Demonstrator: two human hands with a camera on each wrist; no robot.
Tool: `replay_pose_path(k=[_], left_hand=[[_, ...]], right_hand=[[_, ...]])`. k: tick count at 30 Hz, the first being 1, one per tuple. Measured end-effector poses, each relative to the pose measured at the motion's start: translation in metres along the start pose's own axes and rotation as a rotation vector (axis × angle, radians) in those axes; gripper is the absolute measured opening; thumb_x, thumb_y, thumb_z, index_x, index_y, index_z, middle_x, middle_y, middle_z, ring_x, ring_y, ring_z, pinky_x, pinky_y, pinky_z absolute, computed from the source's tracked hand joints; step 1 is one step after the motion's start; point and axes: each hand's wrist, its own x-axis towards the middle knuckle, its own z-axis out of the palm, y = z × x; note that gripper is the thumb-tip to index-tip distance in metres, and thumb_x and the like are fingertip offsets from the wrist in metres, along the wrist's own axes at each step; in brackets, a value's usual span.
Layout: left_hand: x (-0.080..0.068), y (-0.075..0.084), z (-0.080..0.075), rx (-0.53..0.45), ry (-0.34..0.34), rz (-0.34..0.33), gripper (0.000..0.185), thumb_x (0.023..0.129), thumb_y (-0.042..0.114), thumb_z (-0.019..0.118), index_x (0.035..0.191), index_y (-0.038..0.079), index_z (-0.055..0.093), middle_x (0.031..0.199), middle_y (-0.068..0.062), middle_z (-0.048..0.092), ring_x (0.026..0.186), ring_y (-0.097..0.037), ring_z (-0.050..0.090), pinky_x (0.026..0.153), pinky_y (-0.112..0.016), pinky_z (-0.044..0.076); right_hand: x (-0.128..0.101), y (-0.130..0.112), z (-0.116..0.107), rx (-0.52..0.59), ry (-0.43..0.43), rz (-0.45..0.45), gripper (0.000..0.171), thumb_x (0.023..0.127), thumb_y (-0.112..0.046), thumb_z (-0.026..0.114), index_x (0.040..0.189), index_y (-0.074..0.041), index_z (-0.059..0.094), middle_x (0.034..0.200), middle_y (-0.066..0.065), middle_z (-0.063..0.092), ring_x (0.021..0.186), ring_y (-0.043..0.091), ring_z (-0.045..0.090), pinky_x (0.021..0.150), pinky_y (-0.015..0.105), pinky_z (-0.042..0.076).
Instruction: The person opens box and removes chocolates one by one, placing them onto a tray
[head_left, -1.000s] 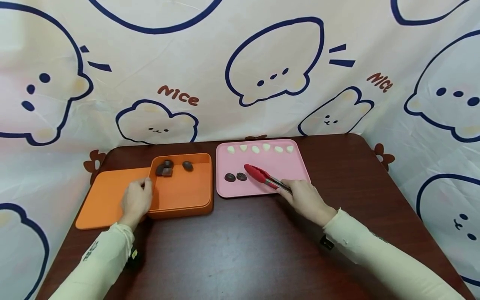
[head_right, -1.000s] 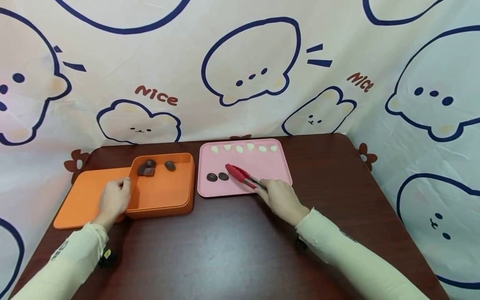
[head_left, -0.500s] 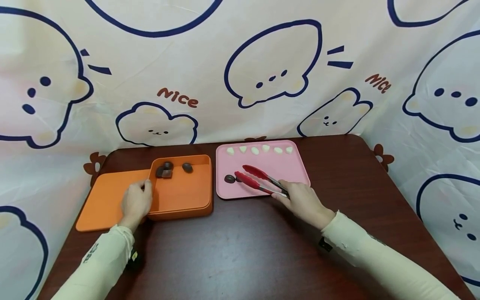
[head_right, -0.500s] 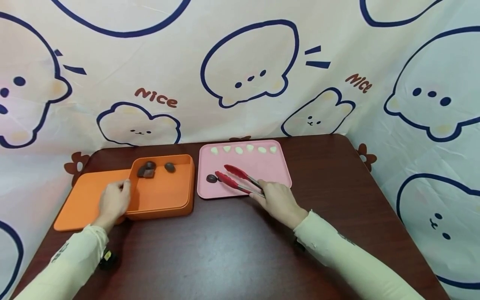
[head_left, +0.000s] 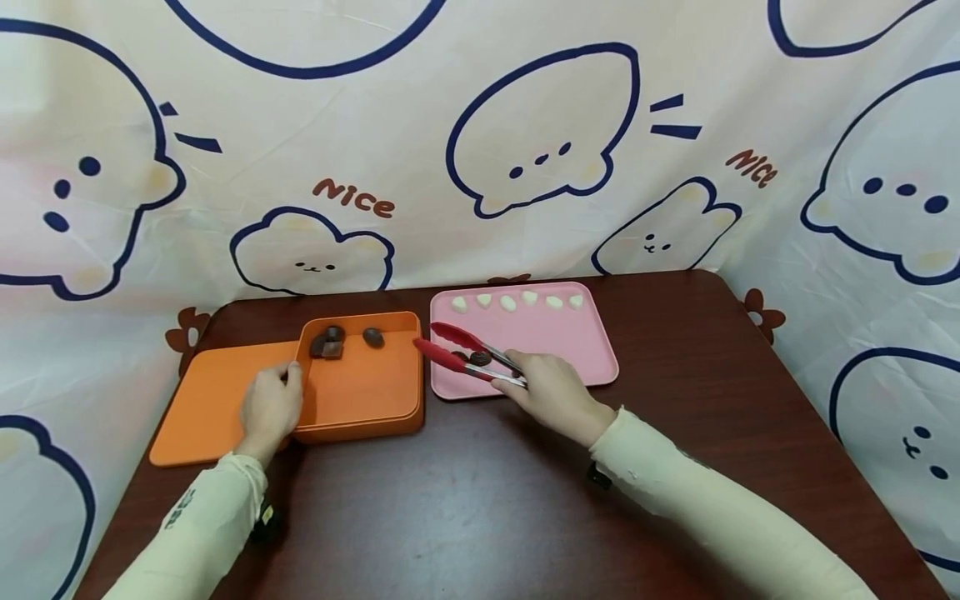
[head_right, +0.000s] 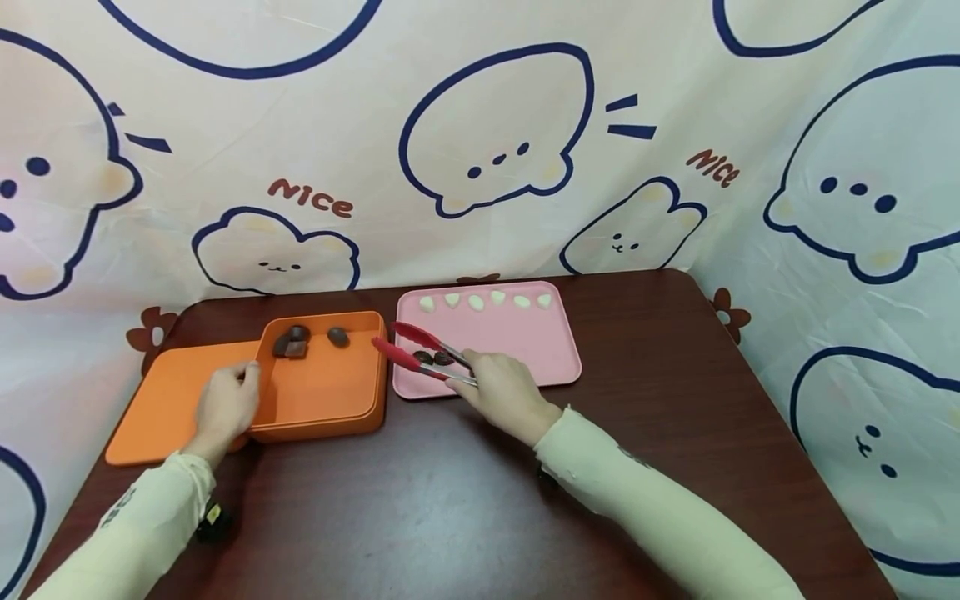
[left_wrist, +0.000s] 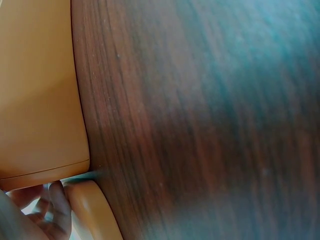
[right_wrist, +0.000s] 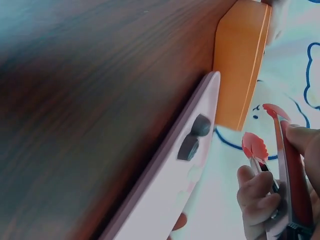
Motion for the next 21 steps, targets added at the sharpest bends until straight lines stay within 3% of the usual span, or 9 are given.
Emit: replay_pose_path(k=[4,9,14,21], left_hand=[[-0.001,0.002,0.000,-0.004,0.002,0.012,0.056,0.108,0.041,0.025,0.082,0.007,0.061,0.058,-0.004,0.050,0.056,-0.024,0.049,0.051,-0.034,0.035],[-0.001,0.001,0.000,-0.008,0.004,0.009,0.056,0.108,0.042,0.025,0.075,0.009,0.056,0.058,-0.004,0.049,0.055,-0.024,0.048,0.050,-0.034,0.034],[-0.001,0.002,0.000,-0.013,-0.002,0.008,0.056,0.108,0.041,0.025,0.076,0.009,0.056,0.057,-0.004,0.049,0.053,-0.023,0.047,0.049,-0.034,0.035],[-0.002,0.001,-0.001,-0.024,-0.014,0.002,0.056,0.108,0.041,0.025,0.081,0.007,0.060,0.057,-0.003,0.050,0.052,-0.023,0.048,0.048,-0.034,0.035]], right_hand=[[0.011,-0.014,0.007,-0.025,-0.011,-0.023,0.035,0.095,-0.042,0.069,0.113,-0.012,0.069,0.079,-0.002,0.066,0.068,0.015,0.056,0.063,0.036,0.048],[0.027,-0.031,0.014,-0.061,-0.037,-0.052,0.032,0.096,-0.043,0.068,0.103,-0.011,0.069,0.070,-0.004,0.059,0.065,0.015,0.055,0.062,0.036,0.050],[0.041,-0.047,0.021,-0.135,-0.046,-0.087,0.033,0.097,-0.044,0.066,0.097,-0.011,0.066,0.070,-0.003,0.060,0.064,0.014,0.059,0.062,0.037,0.055],[0.059,-0.072,0.026,-0.276,-0.068,-0.106,0.037,0.098,-0.047,0.063,0.103,-0.010,0.066,0.077,0.000,0.067,0.065,0.015,0.065,0.061,0.034,0.058]])
